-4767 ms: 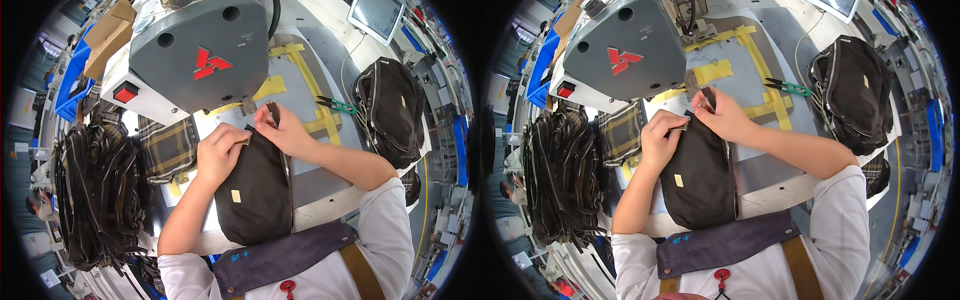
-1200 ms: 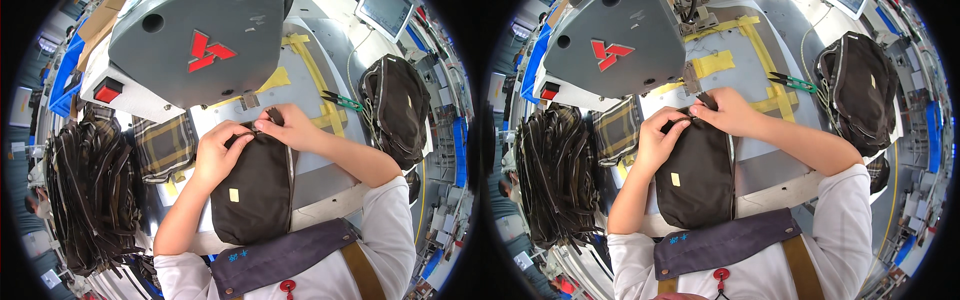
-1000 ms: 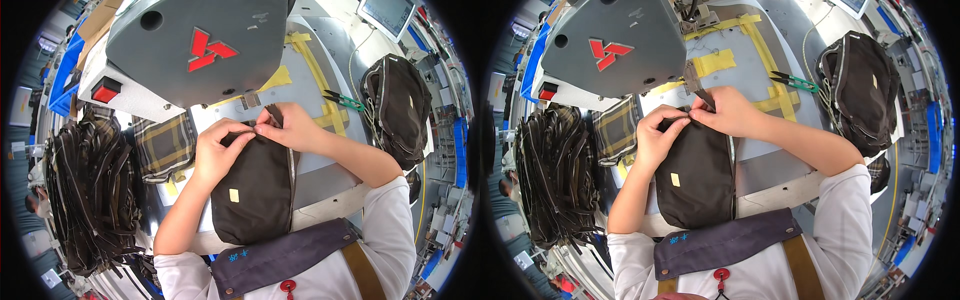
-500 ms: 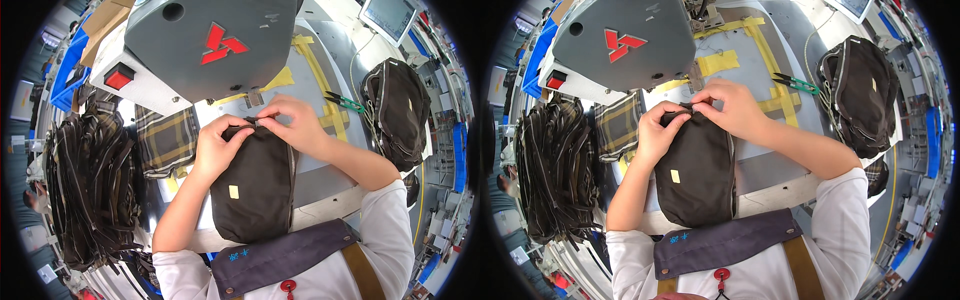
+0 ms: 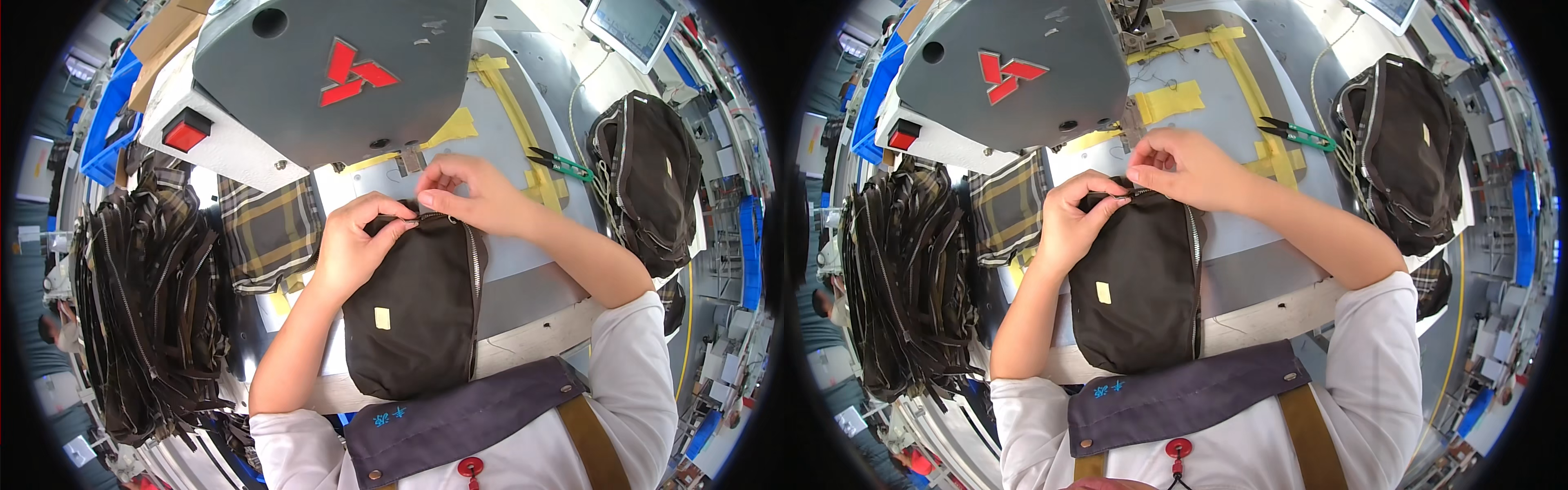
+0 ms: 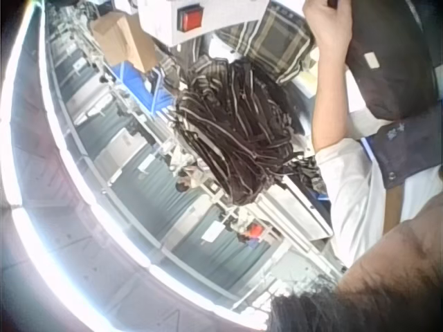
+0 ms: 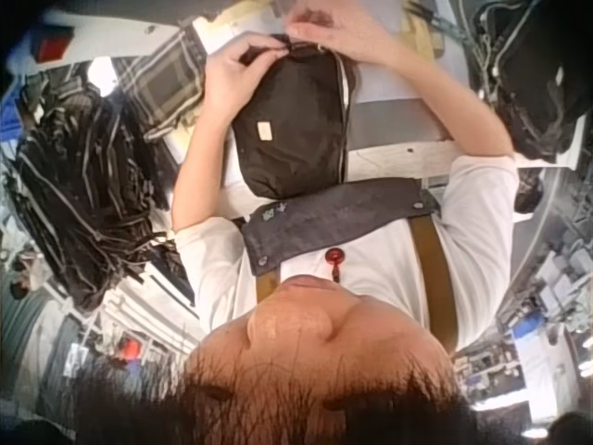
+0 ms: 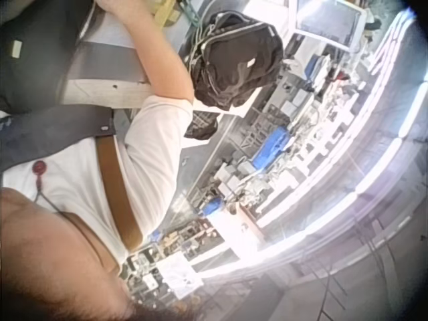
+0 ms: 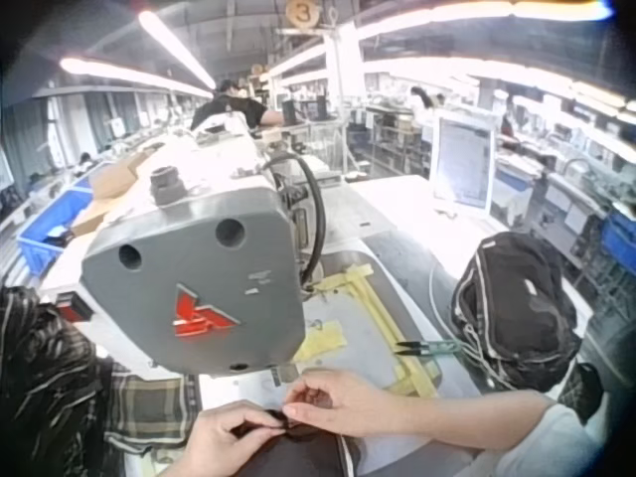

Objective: The person operates an industrial sewing machine to stitch the edges of dark-colored fabric bags. They repeatedly pick up a bag, align the zipper area under the needle, and sew a short seam before moving the finished item aside. The process is repeated for multiple bags in a factory setting.

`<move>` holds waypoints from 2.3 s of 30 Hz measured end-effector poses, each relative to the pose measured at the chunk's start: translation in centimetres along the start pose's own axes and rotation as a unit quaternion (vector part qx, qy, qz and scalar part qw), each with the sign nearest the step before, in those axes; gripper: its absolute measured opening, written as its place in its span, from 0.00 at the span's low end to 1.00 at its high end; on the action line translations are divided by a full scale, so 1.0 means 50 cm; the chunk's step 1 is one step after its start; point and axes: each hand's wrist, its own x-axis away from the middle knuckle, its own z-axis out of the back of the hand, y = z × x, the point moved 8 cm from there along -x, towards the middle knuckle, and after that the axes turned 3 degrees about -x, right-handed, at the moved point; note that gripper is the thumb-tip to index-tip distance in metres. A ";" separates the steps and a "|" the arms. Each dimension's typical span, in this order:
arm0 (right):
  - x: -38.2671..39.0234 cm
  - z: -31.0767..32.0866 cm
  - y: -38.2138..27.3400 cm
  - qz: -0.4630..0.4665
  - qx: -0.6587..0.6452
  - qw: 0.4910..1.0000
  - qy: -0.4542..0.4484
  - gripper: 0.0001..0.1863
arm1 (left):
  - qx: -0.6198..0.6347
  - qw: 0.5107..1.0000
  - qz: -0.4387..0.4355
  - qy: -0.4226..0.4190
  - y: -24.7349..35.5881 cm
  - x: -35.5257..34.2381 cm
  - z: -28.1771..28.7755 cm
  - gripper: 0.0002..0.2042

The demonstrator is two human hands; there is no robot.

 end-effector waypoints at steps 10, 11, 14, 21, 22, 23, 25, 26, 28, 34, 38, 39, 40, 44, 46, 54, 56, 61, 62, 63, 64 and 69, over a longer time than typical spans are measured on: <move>-0.001 -0.024 0.053 -0.107 -0.081 0.991 -0.022 0.10 | -0.048 0.995 0.090 0.012 -0.022 0.004 -0.002 0.05; 0.006 -0.026 0.037 -0.067 -0.074 0.994 -0.032 0.09 | -0.046 0.995 0.091 0.017 -0.025 0.006 0.001 0.05; 0.019 -0.021 0.025 -0.051 -0.061 0.997 -0.015 0.10 | -0.018 0.993 0.114 0.000 -0.031 0.003 0.000 0.05; 0.019 -0.022 0.038 -0.095 -0.034 0.994 0.029 0.09 | -0.042 0.995 0.087 0.021 -0.026 0.004 0.002 0.05; 0.019 -0.021 0.036 -0.096 -0.032 0.994 0.035 0.09 | -0.057 0.997 0.033 0.041 -0.017 0.004 0.001 0.06; 0.020 -0.021 0.035 -0.096 -0.031 0.994 0.041 0.09 | -0.073 0.995 -0.021 0.061 -0.003 0.004 0.003 0.06; 0.020 -0.019 0.036 -0.107 -0.031 0.992 0.052 0.09 | -0.157 0.982 -0.080 0.066 0.024 0.010 0.006 0.07; 0.020 -0.018 0.037 -0.118 -0.032 0.991 0.055 0.08 | -0.200 0.971 -0.109 0.067 0.037 0.012 0.005 0.08; 0.020 -0.018 0.034 -0.126 -0.040 0.989 0.061 0.08 | -0.247 0.942 -0.211 0.090 0.068 0.016 0.001 0.09; 0.021 -0.024 0.031 -0.047 -0.047 0.996 0.065 0.07 | -0.070 0.996 0.022 0.046 0.003 -0.006 0.003 0.07; 0.018 -0.023 0.010 -0.027 0.002 0.998 0.050 0.08 | -0.028 0.994 0.108 -0.006 -0.034 -0.004 0.002 0.09; 0.016 -0.024 0.005 -0.025 0.019 0.999 0.043 0.08 | -0.020 0.993 0.116 -0.003 -0.040 -0.001 0.002 0.08; 0.014 -0.026 0.007 -0.038 0.007 0.998 0.040 0.08 | -0.012 0.992 0.125 0.000 -0.044 0.002 0.001 0.08; 0.005 -0.027 0.011 -0.069 0.007 0.997 0.021 0.10 | -0.082 0.991 0.109 0.014 -0.026 0.006 -0.005 0.07; 0.000 -0.025 0.017 -0.073 0.000 0.997 0.011 0.10 | -0.069 0.992 0.105 0.013 -0.030 0.006 -0.003 0.07; 0.004 -0.023 0.038 -0.095 -0.045 0.994 0.016 0.11 | 0.028 0.987 0.150 0.046 -0.063 0.008 0.009 0.06; 0.010 -0.022 0.035 -0.096 -0.003 0.995 0.034 0.10 | 0.041 0.986 0.153 0.050 -0.067 0.009 0.010 0.05; 0.021 -0.019 0.024 -0.080 -0.010 0.995 0.059 0.10 | 0.038 0.986 0.153 0.054 -0.055 0.009 0.013 0.05; 0.019 -0.018 0.021 -0.061 0.003 0.996 0.062 0.10 | 0.024 0.988 0.148 0.046 -0.050 0.007 0.012 0.05; 0.018 -0.016 0.016 -0.042 0.017 0.997 0.065 0.10 | 0.010 0.989 0.144 0.037 -0.046 0.004 0.011 0.06; 0.014 -0.018 0.012 -0.042 0.019 0.997 0.055 0.10 | -0.004 0.990 0.140 0.030 -0.043 0.003 0.011 0.06; 0.003 -0.023 0.016 -0.047 0.026 0.998 0.018 0.08 | -0.015 0.992 0.125 0.019 -0.033 0.003 -0.001 0.06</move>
